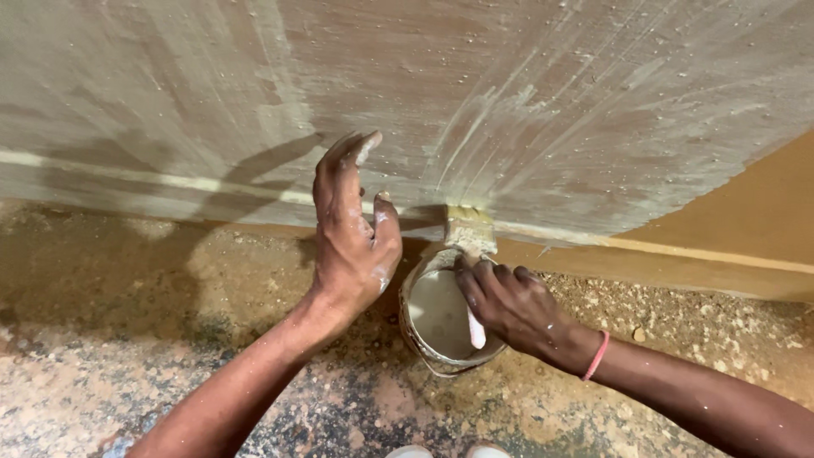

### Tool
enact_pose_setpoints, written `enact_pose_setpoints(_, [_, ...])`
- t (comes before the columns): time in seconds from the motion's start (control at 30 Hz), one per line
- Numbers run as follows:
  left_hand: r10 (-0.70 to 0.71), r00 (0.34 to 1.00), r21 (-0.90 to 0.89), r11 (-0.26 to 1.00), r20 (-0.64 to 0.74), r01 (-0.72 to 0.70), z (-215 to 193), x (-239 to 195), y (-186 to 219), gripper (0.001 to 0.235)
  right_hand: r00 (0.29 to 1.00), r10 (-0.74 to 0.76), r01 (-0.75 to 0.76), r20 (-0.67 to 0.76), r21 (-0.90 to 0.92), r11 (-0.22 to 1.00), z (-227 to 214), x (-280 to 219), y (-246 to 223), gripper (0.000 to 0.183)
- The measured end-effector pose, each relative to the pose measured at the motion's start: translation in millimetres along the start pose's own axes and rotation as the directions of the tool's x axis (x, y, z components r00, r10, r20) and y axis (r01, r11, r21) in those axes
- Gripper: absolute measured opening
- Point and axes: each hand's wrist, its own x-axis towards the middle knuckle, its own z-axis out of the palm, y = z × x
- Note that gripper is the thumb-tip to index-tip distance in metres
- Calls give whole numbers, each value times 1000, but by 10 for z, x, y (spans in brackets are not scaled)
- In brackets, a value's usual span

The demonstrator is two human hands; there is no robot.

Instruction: The person applies a light-colored liquid to a wall using a paintbrush. They repeatedly dip the brush into a bucket and paint the lower section of the wall in horizontal strokes.

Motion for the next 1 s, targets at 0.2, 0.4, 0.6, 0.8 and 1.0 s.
enact_pose_setpoints(0.2, [83,996,9,997,-34,-83,124,57,-24,68,992,65,-77,-106,-115,990,-227,-118,155,36])
enact_pose_setpoints(0.4, [68,998,7,998,9,-68,251,48,70,59,924,174,-241,-340,-167,956,-750,-430,562,34])
enact_pose_setpoints(0.6, [80,996,9,997,29,-80,240,60,104,56,798,466,-475,-383,77,877,-1356,-881,1080,17])
enact_pose_setpoints(0.8, [79,997,6,997,7,-79,169,106,86,61,748,580,-527,-324,242,815,-1609,-1090,1151,19])
enact_pose_setpoints(1.0, [62,998,-12,998,12,-62,175,30,55,57,811,567,-437,-142,498,749,-1297,-965,881,23])
